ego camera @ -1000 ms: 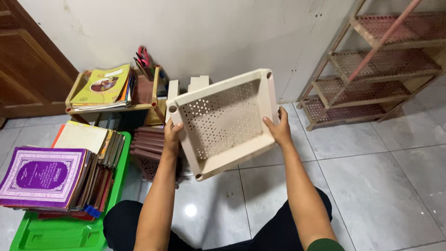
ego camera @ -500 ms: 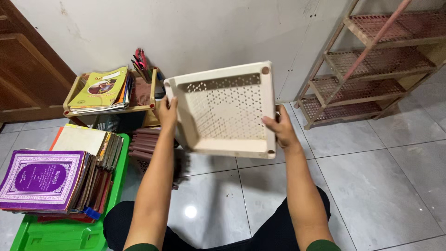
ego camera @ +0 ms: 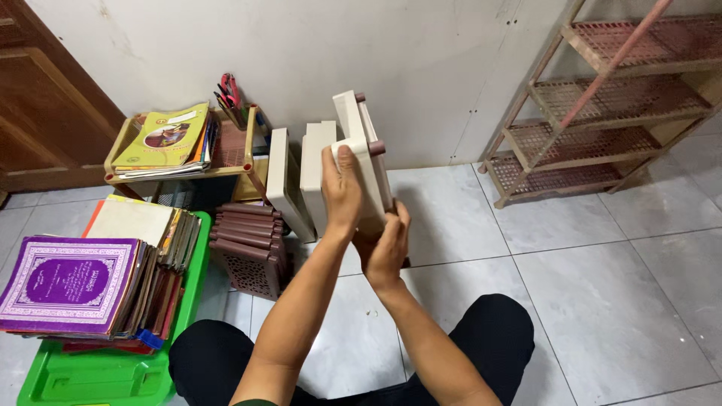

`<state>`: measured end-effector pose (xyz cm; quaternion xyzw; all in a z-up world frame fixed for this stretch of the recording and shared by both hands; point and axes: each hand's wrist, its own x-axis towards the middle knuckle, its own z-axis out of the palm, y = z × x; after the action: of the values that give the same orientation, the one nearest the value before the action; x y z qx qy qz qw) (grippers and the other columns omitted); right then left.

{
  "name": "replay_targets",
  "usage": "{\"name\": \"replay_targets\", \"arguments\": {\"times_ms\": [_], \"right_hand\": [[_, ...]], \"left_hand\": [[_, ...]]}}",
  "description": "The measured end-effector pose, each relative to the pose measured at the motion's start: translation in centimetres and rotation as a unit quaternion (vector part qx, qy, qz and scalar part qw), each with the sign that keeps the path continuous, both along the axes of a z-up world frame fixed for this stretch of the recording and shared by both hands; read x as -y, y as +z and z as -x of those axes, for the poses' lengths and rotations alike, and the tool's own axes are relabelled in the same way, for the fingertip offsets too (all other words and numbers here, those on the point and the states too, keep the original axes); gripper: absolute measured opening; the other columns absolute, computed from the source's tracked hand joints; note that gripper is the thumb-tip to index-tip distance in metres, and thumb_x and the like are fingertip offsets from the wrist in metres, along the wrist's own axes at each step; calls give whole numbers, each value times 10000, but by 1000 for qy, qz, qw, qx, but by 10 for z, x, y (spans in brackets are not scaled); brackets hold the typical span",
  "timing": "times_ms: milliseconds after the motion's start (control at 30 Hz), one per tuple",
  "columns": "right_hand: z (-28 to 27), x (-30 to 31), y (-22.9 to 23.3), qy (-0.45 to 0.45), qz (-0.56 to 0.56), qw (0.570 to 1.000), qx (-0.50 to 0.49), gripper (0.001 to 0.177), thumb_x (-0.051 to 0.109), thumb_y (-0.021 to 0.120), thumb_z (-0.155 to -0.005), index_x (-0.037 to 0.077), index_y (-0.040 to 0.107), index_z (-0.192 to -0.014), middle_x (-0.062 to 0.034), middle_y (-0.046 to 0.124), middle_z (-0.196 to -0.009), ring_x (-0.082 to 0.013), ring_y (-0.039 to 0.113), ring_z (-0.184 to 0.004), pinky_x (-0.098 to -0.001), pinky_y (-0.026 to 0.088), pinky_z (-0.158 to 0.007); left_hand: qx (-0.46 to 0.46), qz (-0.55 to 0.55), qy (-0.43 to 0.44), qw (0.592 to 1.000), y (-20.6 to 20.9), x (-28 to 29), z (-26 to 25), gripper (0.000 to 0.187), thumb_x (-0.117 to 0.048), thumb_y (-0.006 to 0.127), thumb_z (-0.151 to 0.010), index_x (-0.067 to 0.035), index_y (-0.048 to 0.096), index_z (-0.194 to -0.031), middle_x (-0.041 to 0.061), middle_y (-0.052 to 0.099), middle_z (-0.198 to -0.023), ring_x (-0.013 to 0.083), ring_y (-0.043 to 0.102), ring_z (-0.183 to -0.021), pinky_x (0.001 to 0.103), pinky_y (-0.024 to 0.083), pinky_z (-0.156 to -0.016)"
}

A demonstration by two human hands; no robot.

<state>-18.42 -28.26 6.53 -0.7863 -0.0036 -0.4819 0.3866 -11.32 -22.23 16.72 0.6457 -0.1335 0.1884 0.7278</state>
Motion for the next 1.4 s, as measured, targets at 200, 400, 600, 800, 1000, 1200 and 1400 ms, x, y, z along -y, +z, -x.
{"name": "replay_targets", "arguments": {"times_ms": [200, 400, 600, 800, 1000, 1200, 1400], "right_hand": [[-9, 45, 28, 156, -39, 982, -95, 429, 247, 760, -914, 32, 591, -1245, -141, 672, -1189, -275, 672, -1083, -391, 549, -956], [-35, 75, 98, 258, 74, 958, -99, 441, 340, 743, -945, 36, 614, -1238, -104, 682, -1047, -247, 683, -946, -357, 559, -810], [-48, 77, 130, 320, 219, 915, -114, 387, 387, 714, -966, 24, 615, -1060, -116, 659, -942, -287, 652, -831, -400, 530, -727], [-59, 76, 137, 418, 113, 821, -372, 504, 456, 554, -1086, 4, 597, -869, -89, 526, -680, -258, 485, -634, -431, 424, -583], [-62, 79, 146, 413, 195, 795, -400, 394, 413, 559, -1020, 52, 635, -881, -99, 585, -644, -238, 528, -592, -407, 455, -566], [-51, 69, 129, 257, 363, 881, -160, 334, 364, 684, -957, 47, 584, -985, -149, 686, -848, -392, 639, -774, -502, 505, -650], [-47, 69, 129, 364, 222, 881, -207, 316, 344, 685, -964, 41, 600, -985, -124, 709, -809, -312, 702, -733, -425, 540, -637]], "left_hand": [[46, -115, 97, 988, -11, -29, -14, 566, -544, 436, -1061, -13, 632, -1044, 76, 624, -686, 145, 594, -635, 337, 471, -563], [88, -122, 96, 984, -26, -40, -17, 534, -511, 477, -1084, -5, 641, -1041, 77, 625, -697, 150, 586, -647, 338, 485, -594], [82, -139, 89, 983, -23, -53, -11, 502, -482, 492, -1079, -10, 643, -1001, 106, 640, -686, 196, 623, -622, 352, 491, -597], [92, -162, 70, 980, -20, -59, -1, 483, -474, 503, -1074, -17, 648, -1013, 127, 694, -741, 235, 691, -653, 359, 520, -613], [106, -179, 67, 976, -21, -62, 0, 468, -463, 513, -1075, -19, 653, -1033, 147, 697, -751, 251, 694, -660, 366, 523, -618], [62, -176, 73, 980, -25, -63, -3, 467, -456, 513, -1067, -16, 658, -1015, 153, 669, -699, 260, 674, -623, 371, 507, -599], [90, -177, 79, 977, -29, -65, -3, 477, -459, 507, -1081, -12, 664, -1020, 142, 680, -712, 223, 684, -632, 356, 513, -595]]}}
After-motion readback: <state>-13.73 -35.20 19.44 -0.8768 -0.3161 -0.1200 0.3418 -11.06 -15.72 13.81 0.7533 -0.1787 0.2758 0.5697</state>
